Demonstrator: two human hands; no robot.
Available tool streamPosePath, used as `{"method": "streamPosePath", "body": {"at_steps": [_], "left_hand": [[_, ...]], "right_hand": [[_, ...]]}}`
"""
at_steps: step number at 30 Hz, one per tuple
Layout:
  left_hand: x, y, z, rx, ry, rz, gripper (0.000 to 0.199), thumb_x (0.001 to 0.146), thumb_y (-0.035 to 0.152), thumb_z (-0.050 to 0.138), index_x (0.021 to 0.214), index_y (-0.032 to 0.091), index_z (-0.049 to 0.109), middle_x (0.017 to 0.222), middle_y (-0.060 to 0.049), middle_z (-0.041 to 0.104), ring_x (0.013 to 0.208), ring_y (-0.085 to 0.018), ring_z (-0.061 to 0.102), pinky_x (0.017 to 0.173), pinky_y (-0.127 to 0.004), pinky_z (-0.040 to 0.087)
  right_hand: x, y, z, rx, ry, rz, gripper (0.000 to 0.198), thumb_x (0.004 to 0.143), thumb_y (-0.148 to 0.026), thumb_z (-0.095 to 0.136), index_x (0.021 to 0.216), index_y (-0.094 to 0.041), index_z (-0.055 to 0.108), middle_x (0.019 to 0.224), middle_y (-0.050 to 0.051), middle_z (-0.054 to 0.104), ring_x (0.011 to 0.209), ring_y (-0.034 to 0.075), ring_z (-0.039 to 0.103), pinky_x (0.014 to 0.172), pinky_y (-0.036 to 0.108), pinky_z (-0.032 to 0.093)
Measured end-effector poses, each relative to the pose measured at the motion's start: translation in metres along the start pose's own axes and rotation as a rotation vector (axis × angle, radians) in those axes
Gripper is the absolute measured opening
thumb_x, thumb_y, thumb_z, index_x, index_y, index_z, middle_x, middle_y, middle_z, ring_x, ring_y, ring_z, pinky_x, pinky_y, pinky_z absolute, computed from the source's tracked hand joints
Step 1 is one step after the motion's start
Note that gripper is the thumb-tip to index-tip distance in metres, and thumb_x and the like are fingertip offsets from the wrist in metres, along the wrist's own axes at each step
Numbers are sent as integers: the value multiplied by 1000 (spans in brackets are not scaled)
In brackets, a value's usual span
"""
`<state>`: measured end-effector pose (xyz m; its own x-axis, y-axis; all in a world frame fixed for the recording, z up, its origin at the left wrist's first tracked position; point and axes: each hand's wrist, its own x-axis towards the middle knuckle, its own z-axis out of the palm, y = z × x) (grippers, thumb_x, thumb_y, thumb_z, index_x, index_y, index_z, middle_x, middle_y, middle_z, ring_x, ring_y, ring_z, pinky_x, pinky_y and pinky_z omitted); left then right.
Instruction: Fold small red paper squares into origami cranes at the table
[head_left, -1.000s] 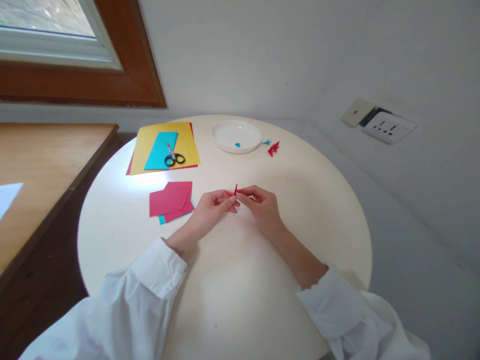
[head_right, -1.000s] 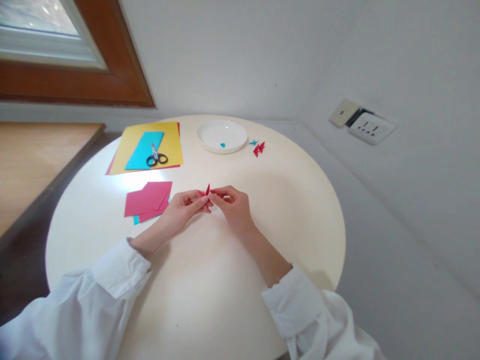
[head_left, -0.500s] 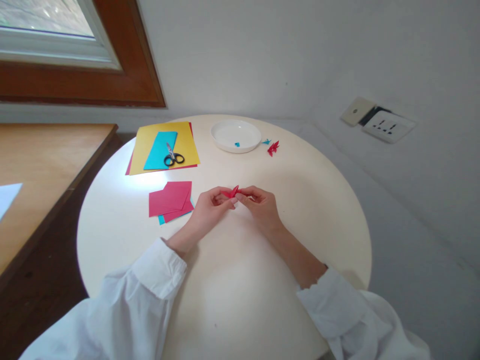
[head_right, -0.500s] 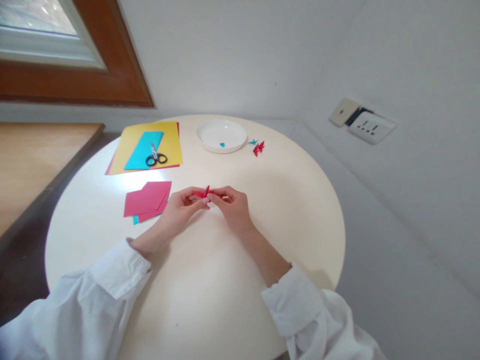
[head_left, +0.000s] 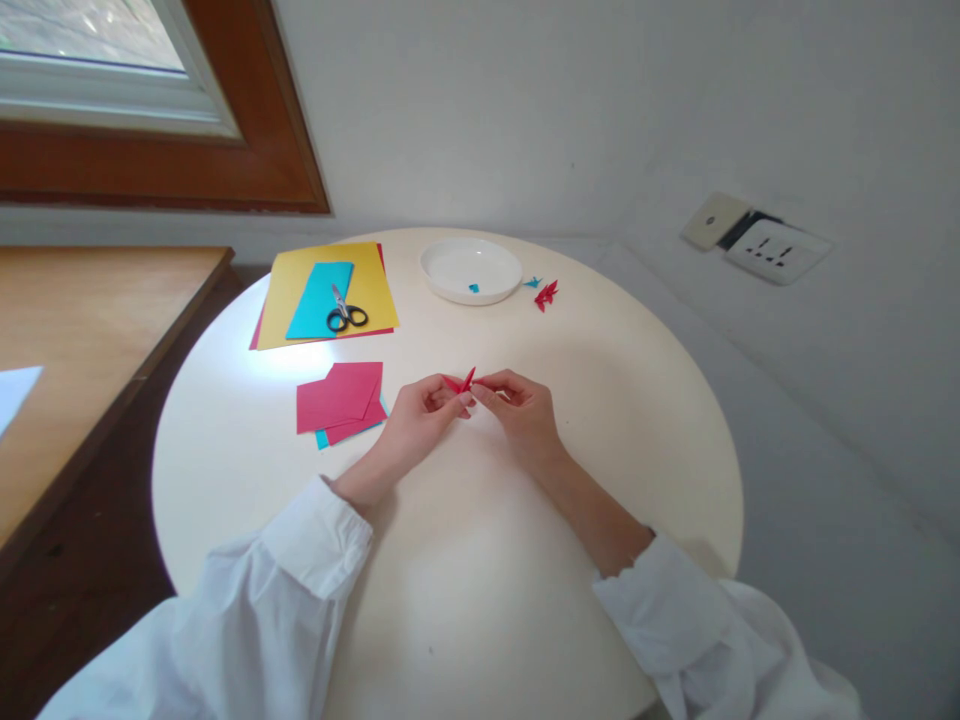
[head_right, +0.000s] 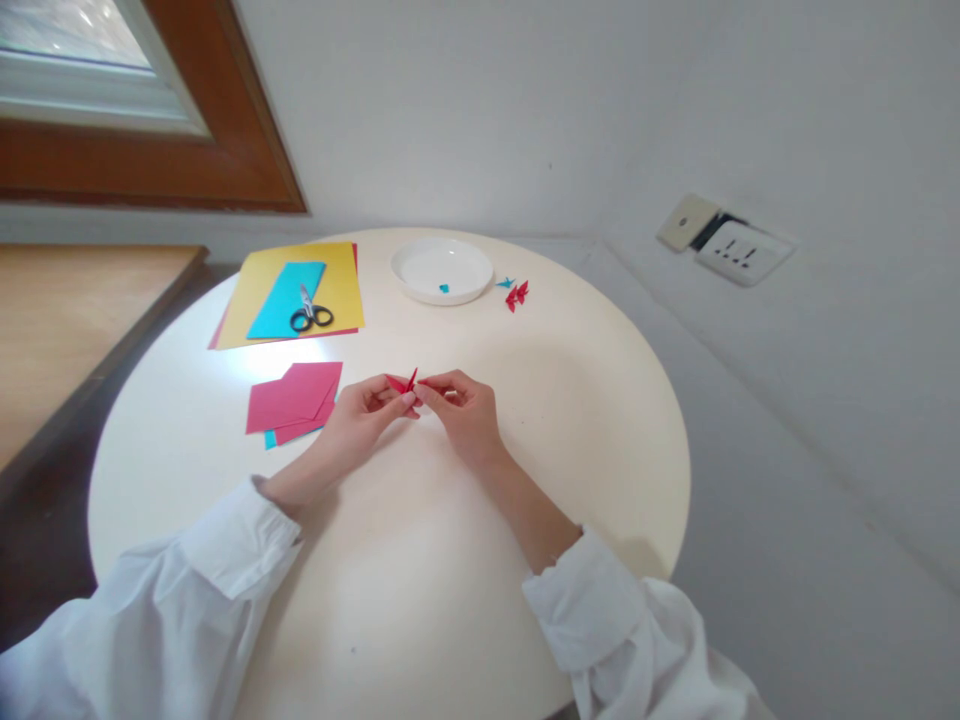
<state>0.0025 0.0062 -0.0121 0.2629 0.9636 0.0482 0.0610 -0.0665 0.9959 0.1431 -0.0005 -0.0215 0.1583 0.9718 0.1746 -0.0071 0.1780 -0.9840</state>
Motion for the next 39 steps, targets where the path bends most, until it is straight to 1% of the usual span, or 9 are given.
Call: {"method": "streamPosePath", "body": {"at_steps": [5,9,14,19,22,26,28,31,39], "left_hand": [[0,-4,1,-70,-10,-23,25,71,34,66,85,14,61,66,-3,65,66,-16,61,65,-29,47],[1,-7,2,-153,3,9,26,66,31,71,84,16,59,66,1,62,66,-13,60,67,-27,48],[2,-8,2,-176,-21,23,23,70,33,68,83,16,58,67,1,60,67,-13,60,69,-29,49],[2,-11,1,-185,-37,-8,21,73,34,65,79,15,57,69,0,61,69,-13,59,72,-30,49],[1,-9,2,-248,-44,-53,21,73,33,65,78,15,58,69,0,60,68,-12,60,71,-29,49],[0,-4,2,-336,-27,-70,17,68,24,67,74,16,54,66,4,55,63,-10,60,69,-27,49],[-1,-3,2,-334,-25,-60,17,66,20,67,72,16,51,64,6,53,62,-9,60,68,-26,49],[-1,-2,2,-301,-8,-68,17,64,18,66,69,16,50,62,6,52,61,-9,59,66,-26,49],[0,-3,2,-256,11,-86,14,62,20,68,71,15,59,62,3,58,63,-11,58,67,-26,48]], "right_hand": [[0,0,1,7,-7,-7,5,63,-23,69,62,-19,67,63,-2,66,61,12,59,59,26,46],[-2,-2,2,15,-40,-5,7,63,-24,69,60,-19,65,60,-2,65,59,12,58,58,26,45],[-3,-3,1,-29,-63,-24,7,66,-26,66,63,-19,66,63,-2,66,62,12,58,60,26,46],[-2,-2,0,-37,-27,-20,7,66,-26,65,64,-19,64,65,-1,65,64,13,58,60,26,46],[-2,-3,0,-33,-28,-10,8,65,-26,65,62,-19,62,63,-2,64,62,12,57,59,25,46],[-3,-3,1,-47,-57,-7,10,66,-28,64,61,-19,62,62,-2,63,60,12,56,58,26,46],[-4,-4,1,-66,-65,-2,11,65,-29,65,61,-19,61,61,-2,63,60,13,56,58,26,46],[-5,-5,0,-94,-72,-12,12,66,-30,64,60,-19,61,60,-1,63,60,13,56,59,27,46],[-3,-2,0,-95,-64,-39,11,67,-29,63,62,-19,63,63,0,64,62,14,58,60,27,47]]}}
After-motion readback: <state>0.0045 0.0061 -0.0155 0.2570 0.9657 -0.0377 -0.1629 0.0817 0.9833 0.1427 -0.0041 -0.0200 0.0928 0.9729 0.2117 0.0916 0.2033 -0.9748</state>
